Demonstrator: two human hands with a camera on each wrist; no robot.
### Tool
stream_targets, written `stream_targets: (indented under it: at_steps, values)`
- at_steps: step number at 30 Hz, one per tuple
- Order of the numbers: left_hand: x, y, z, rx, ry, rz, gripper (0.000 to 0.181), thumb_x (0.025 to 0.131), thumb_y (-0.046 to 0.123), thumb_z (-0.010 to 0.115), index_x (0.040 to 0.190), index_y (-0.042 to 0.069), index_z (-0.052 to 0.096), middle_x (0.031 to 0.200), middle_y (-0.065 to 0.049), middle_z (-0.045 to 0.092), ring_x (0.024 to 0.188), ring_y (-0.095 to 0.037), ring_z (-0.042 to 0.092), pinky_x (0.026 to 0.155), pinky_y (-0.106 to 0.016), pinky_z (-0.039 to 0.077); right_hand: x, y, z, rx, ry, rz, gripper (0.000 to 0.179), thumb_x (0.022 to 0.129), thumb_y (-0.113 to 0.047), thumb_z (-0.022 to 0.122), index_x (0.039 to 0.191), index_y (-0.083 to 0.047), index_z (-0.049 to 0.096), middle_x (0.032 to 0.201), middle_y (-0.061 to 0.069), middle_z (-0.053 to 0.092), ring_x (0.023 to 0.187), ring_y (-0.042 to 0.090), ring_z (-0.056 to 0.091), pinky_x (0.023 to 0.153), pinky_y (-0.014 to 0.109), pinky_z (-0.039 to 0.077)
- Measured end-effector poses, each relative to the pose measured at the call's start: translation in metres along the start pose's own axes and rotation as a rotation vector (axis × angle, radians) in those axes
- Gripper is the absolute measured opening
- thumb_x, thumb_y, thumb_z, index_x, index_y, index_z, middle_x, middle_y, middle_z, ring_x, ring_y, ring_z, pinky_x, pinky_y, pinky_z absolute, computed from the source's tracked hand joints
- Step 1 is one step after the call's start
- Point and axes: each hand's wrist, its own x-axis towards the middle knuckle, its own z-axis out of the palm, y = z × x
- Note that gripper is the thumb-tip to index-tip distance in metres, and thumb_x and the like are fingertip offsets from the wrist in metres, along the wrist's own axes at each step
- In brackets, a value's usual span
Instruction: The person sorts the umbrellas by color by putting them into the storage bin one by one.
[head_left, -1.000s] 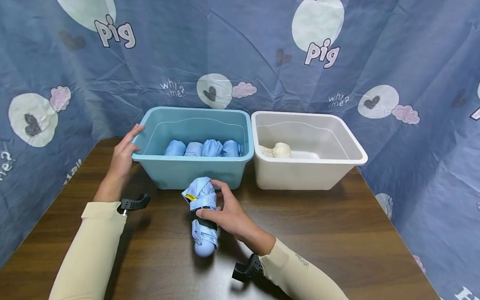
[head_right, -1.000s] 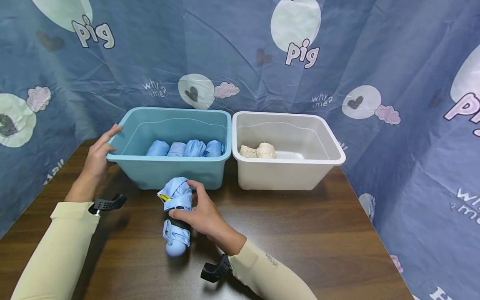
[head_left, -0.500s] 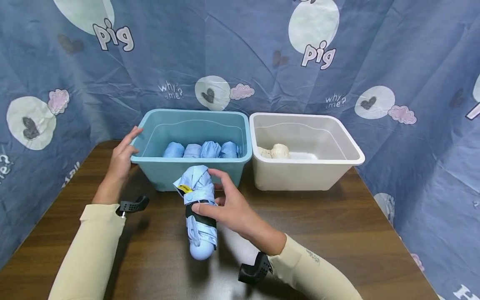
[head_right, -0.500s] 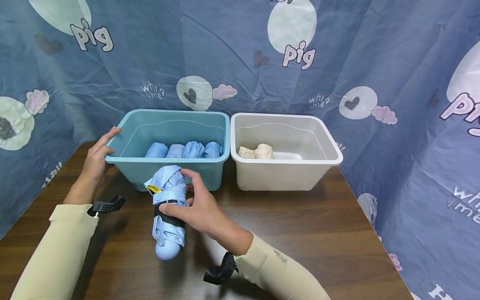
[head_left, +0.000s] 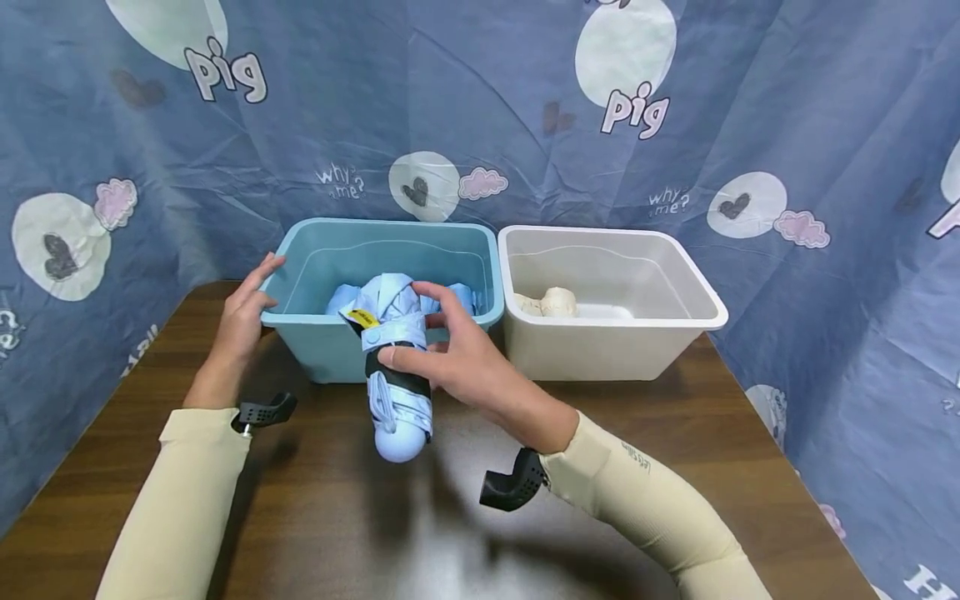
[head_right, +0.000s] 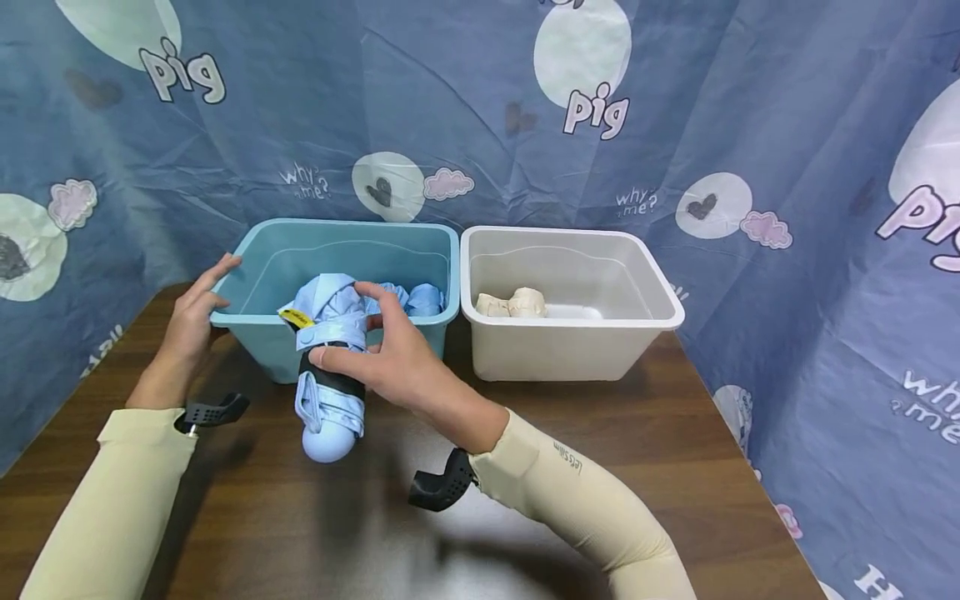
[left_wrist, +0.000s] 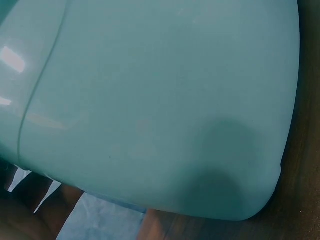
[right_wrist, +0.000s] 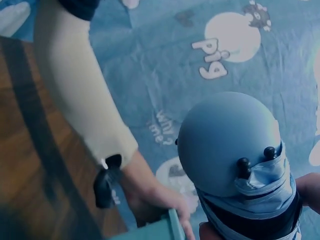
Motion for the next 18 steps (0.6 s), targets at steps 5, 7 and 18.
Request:
stream_targets:
  at_steps: [5, 7, 18]
  values:
    - [-0.005, 0.008, 0.002, 0.002, 0.001, -0.001, 0.059, 0.086, -0.003, 0.032, 0.145, -0.001, 0.04, 0.158, -0.007, 0.024, 0.146, -0.023, 0.016, 0.109, -0.033, 0.016, 0.023, -0.011, -0.008, 0.008, 0.038, -0.007, 0.077, 0.08, -0.026, 0.077, 0.144, -0.032, 0.035, 0.124, 0.01, 0.046, 0.094, 0.024, 0.06, 0.067, 0.039, 0.052]
    - [-0.008, 0.014, 0.003, 0.003, -0.005, 0.005, 0.059, 0.086, -0.003, 0.032, 0.144, -0.003, 0.039, 0.158, -0.01, 0.023, 0.146, -0.025, 0.015, 0.11, -0.035, 0.015, 0.035, -0.014, -0.012, 0.021, 0.047, -0.009, 0.077, 0.081, -0.026, 0.076, 0.144, -0.031, 0.034, 0.125, 0.011, 0.045, 0.096, 0.024, 0.059, 0.068, 0.039, 0.053]
    - [-0.013, 0.026, 0.005, -0.009, -0.018, 0.018, 0.058, 0.085, -0.004, 0.032, 0.143, -0.006, 0.039, 0.157, -0.014, 0.022, 0.146, -0.028, 0.015, 0.109, -0.034, 0.016, 0.099, -0.022, -0.026, 0.105, 0.114, 0.059, 0.078, 0.083, -0.026, 0.075, 0.147, -0.031, 0.031, 0.124, 0.007, 0.048, 0.105, 0.021, 0.059, 0.08, 0.044, 0.052]
